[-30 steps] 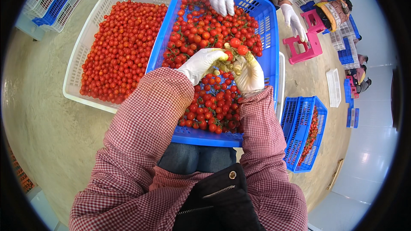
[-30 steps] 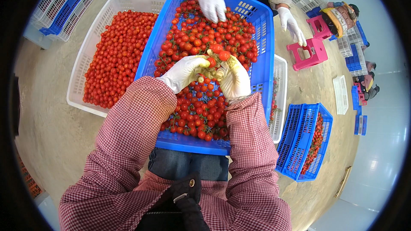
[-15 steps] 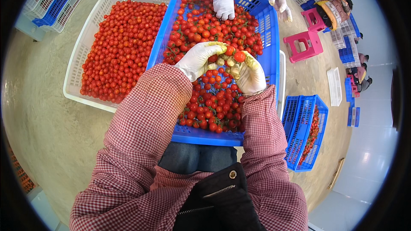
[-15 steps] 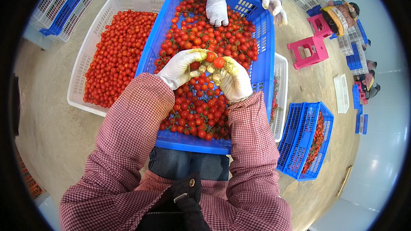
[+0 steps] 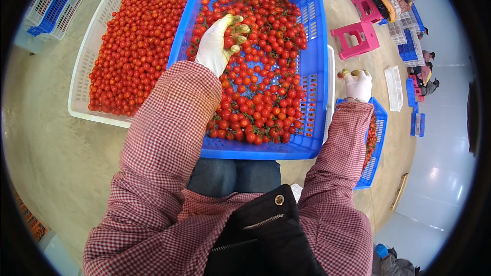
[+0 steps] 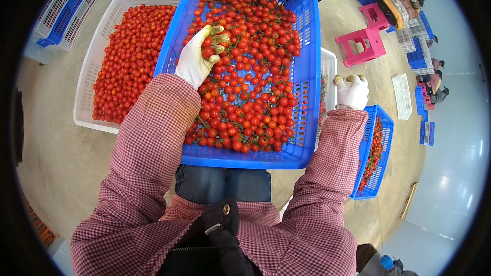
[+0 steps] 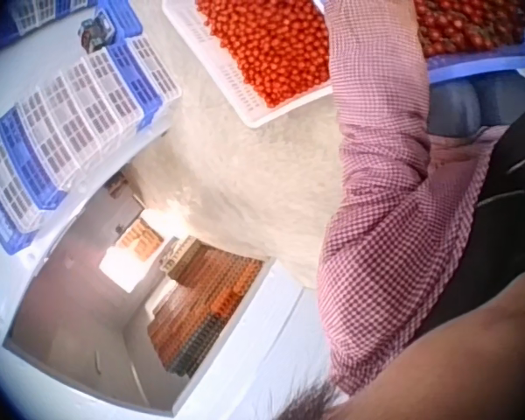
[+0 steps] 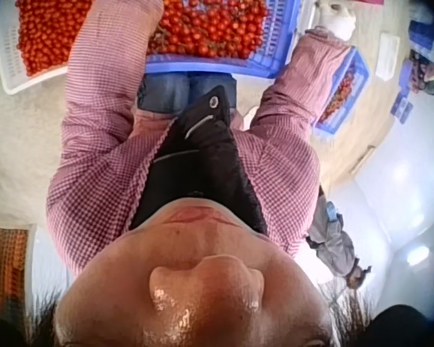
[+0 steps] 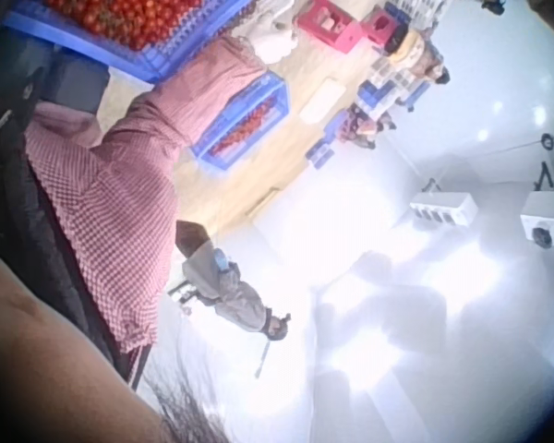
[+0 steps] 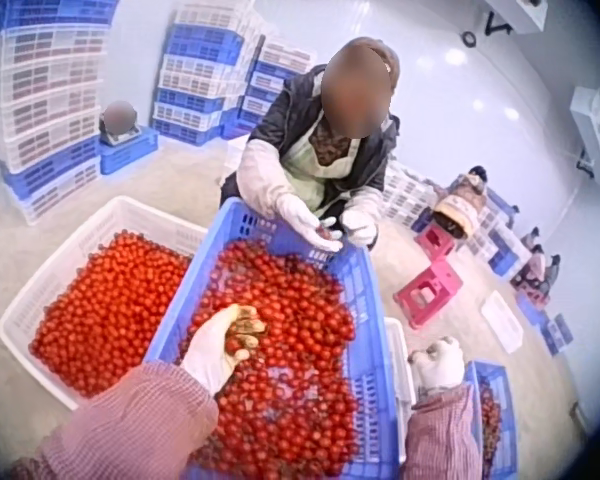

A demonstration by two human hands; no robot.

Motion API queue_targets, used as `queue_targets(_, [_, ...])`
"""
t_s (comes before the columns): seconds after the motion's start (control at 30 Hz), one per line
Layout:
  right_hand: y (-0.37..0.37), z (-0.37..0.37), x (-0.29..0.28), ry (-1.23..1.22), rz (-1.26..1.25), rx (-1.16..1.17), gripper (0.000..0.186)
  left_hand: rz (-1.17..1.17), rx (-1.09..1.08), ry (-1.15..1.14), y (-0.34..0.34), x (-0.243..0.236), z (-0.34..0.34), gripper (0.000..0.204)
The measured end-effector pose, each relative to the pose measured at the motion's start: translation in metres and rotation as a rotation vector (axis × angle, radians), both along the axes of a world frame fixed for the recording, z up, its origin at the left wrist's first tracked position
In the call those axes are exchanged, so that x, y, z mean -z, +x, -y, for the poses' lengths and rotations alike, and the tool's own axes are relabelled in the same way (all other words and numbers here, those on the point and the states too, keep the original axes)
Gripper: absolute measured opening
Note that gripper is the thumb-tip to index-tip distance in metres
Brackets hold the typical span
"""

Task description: The person removes green stems from cherry tomatoes and places the cleaned tomatoes into a white basket. The person handles tomatoes one at a time, detaching stems with gloved hands and transferring the fruit to a separate container.

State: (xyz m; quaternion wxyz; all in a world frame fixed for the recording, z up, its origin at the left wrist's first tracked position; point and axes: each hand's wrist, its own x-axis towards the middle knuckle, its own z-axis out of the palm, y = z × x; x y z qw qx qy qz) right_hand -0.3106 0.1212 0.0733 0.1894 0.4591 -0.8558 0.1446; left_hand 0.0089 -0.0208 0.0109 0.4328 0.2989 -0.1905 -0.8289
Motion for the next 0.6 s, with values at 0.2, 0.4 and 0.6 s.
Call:
queue_targets(0.2, [0.053,0.014,0.046,0.277,0.623,-0.586,0.028,0.088,-0.032,-0.021,0.001,0.003,-0.002,0.025])
queue_targets(0.4, [0.121,0.023,0.096,1.158,0.234,-0.672,0.046,0.158,0.016,-0.031,0.0,0.005,-0.001,0.026])
queue_targets(0.6, [0.117,0.027,0.111,0.986,0.272,-0.76,0.04,0.177,0.094,0.004,-0.003,0.01,-0.003,0.026])
